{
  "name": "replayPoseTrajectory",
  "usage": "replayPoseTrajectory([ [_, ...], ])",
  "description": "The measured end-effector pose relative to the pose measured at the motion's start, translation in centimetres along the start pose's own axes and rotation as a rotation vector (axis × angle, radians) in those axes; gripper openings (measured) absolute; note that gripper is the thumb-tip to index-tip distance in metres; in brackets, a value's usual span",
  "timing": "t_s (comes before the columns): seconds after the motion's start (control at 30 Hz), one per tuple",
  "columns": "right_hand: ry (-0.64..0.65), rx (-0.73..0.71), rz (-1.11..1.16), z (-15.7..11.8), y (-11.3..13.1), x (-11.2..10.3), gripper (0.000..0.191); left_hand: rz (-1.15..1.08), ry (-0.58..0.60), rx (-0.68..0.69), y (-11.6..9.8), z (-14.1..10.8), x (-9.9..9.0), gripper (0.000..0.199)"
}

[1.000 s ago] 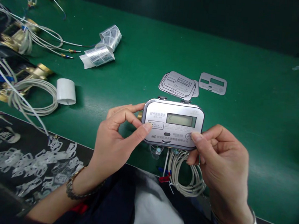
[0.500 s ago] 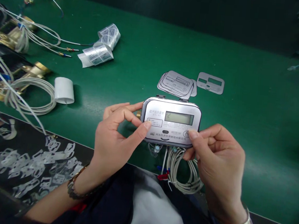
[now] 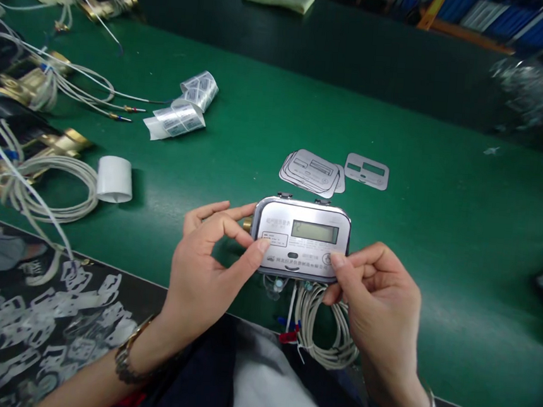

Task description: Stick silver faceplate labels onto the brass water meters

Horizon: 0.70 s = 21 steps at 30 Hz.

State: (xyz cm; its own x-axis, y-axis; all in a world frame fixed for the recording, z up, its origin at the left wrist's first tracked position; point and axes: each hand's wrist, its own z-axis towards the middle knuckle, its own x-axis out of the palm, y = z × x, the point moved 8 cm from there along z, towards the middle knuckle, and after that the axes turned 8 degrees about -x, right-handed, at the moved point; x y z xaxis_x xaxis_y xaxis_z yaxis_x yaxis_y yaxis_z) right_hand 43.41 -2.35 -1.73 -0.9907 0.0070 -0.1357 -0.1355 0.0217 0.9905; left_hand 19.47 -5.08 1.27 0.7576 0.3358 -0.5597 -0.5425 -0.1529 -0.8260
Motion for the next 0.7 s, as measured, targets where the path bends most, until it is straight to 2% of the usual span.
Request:
replayPoseTrajectory([
  [0.2, -0.005, 0.012, -0.034, -0.1, -0.2, -0.1, 0.030, -0.034, 0.019, 0.014, 0.1, -0.1, 0.0, 0.019],
  [0.23, -0.005, 0.015, -0.042, -0.2, -0.3, -0.2, 0.030, -0.070, 0.037, -0.001, 0.2, -0.2, 0.1, 0.024],
  [0.37, -0.005, 0.048, -0.073, -0.7, -0.8, -0.5, 0.033, -0.190, 0.166, -0.126, 1.4, -0.3, 1.4, 0.077],
  [0.43, -0.009, 0.067, -0.088, -0.8, -1.0, -0.6, 0.035, -0.204, 0.232, -0.170, 1.7, -0.3, 2.1, 0.093],
  [0.57, -0.028, 0.112, -0.104, -0.8, -1.5, -0.8, 0.038, -0.186, 0.320, -0.184, 1.9, -0.3, 3.1, 0.091],
  [0.7, -0.013, 0.110, -0.104, -0.7, -1.4, -0.6, 0.039, -0.121, 0.376, -0.133, 2.2, -0.4, 3.7, 0.088],
])
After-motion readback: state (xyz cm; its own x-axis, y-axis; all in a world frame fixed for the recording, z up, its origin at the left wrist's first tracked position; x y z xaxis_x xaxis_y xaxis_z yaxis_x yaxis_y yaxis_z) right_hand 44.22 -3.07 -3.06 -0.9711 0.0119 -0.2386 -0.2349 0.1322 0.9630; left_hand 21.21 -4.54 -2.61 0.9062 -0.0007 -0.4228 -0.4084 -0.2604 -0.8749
